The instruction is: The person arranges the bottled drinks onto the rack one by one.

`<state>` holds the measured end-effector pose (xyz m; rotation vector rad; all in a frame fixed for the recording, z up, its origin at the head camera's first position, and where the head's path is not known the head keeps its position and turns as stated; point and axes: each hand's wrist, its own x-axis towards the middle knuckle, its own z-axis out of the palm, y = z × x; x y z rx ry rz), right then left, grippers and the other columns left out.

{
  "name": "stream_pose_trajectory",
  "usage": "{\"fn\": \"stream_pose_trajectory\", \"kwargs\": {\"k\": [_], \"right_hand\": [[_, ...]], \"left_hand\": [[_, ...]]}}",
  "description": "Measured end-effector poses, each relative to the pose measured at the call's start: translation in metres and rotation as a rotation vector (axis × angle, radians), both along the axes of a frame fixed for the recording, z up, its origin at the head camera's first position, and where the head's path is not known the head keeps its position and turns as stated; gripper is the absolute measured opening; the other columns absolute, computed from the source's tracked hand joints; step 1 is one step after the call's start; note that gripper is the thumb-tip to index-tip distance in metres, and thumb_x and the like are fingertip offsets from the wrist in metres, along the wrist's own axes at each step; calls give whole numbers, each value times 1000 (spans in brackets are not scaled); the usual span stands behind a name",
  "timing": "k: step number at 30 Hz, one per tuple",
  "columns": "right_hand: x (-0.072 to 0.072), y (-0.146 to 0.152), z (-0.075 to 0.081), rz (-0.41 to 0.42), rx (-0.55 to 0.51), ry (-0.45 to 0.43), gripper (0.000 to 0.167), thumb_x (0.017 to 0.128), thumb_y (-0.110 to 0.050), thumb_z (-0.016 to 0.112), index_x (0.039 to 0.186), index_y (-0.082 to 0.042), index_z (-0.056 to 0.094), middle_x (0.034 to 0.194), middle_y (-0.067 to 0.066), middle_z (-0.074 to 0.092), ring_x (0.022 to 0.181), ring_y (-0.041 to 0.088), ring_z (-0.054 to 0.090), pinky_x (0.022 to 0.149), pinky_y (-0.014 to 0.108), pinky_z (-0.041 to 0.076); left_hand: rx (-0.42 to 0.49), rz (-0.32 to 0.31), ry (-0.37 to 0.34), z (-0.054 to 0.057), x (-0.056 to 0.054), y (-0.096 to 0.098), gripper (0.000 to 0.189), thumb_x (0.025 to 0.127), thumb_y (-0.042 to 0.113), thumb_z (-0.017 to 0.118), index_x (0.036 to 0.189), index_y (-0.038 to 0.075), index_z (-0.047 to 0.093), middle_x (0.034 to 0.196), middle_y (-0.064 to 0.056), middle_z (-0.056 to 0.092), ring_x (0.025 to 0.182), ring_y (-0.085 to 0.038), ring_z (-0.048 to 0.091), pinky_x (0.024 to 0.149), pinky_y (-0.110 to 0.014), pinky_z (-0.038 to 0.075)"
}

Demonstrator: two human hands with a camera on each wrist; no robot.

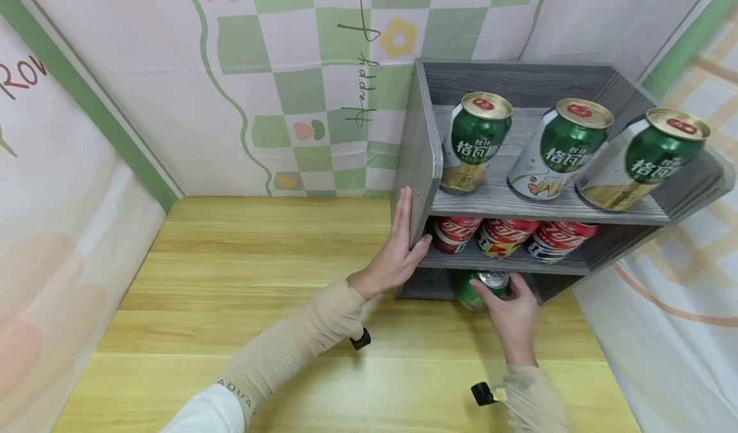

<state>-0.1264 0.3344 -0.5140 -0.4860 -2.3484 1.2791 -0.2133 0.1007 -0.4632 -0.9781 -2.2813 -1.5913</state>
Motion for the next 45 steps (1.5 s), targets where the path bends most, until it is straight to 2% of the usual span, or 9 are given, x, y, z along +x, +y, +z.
{"fn": "stream_pose_trajectory", "kwargs": {"k": [3,10,17,22,27,31,35,39,45], "right_hand": [[-3,-7,-3,-9,29,-10,45,79,-27,90,112,-6,68,86,-19,62,69,0,57,58,14,45],[-10,-27,-7,-29,84,1,45,78,-34,90,97,-3,65,79,4,61,60,8,47,52,21,37],[-17,-47,-10,-4,58,41,45,79,-37,89,98,-4,66,79,8,62,59,9,49,52,19,38],[-19,-56,-14,9,48,83,45,78,-31,91,103,-1,69,90,15,70,67,7,54,59,15,41],[-21,-60,-15,14,73,80,45,78,-30,91,105,-1,70,95,17,72,71,3,54,63,13,40],[-24,-63,-14,18,74,91,46,77,-29,92,108,-2,71,98,16,72,75,8,57,65,14,42],[-27,-69,-14,0,72,133,53,77,-27,92,116,1,69,107,19,72,92,25,66,78,30,49],[-30,-76,-17,-48,77,179,58,74,-21,93,118,5,66,111,27,70,104,42,65,87,52,49],[-29,-85,-25,-64,76,217,59,70,-17,94,119,3,66,111,28,68,106,45,63,90,56,47]], "left_hand": [[-2,4,-10,0,1,-1,87,104,18,51,162,11,-13,168,-16,-16,155,-26,-7,123,-46,19],[-6,10,-3,-2,0,0,87,104,19,51,162,11,-13,168,-16,-15,155,-26,-6,123,-46,19],[-1,5,17,-1,-1,1,86,104,18,51,162,10,-13,168,-17,-16,155,-27,-7,123,-47,18],[4,3,24,-1,0,1,86,104,17,51,162,9,-12,168,-19,-14,155,-27,-6,122,-47,19],[13,5,29,0,1,0,86,104,16,52,162,8,-11,167,-21,-13,155,-28,-5,123,-46,19],[20,11,39,0,-1,1,86,104,16,52,162,7,-10,167,-21,-13,155,-28,-6,123,-45,18],[36,14,52,0,-2,0,86,103,15,53,162,7,-9,168,-21,-12,155,-27,-7,123,-45,16],[44,14,60,1,-3,1,86,103,15,53,162,6,-9,167,-22,-10,156,-27,-6,123,-44,16],[40,8,46,0,-1,2,86,103,15,53,162,6,-9,167,-23,-11,155,-27,-6,123,-44,16]]}}
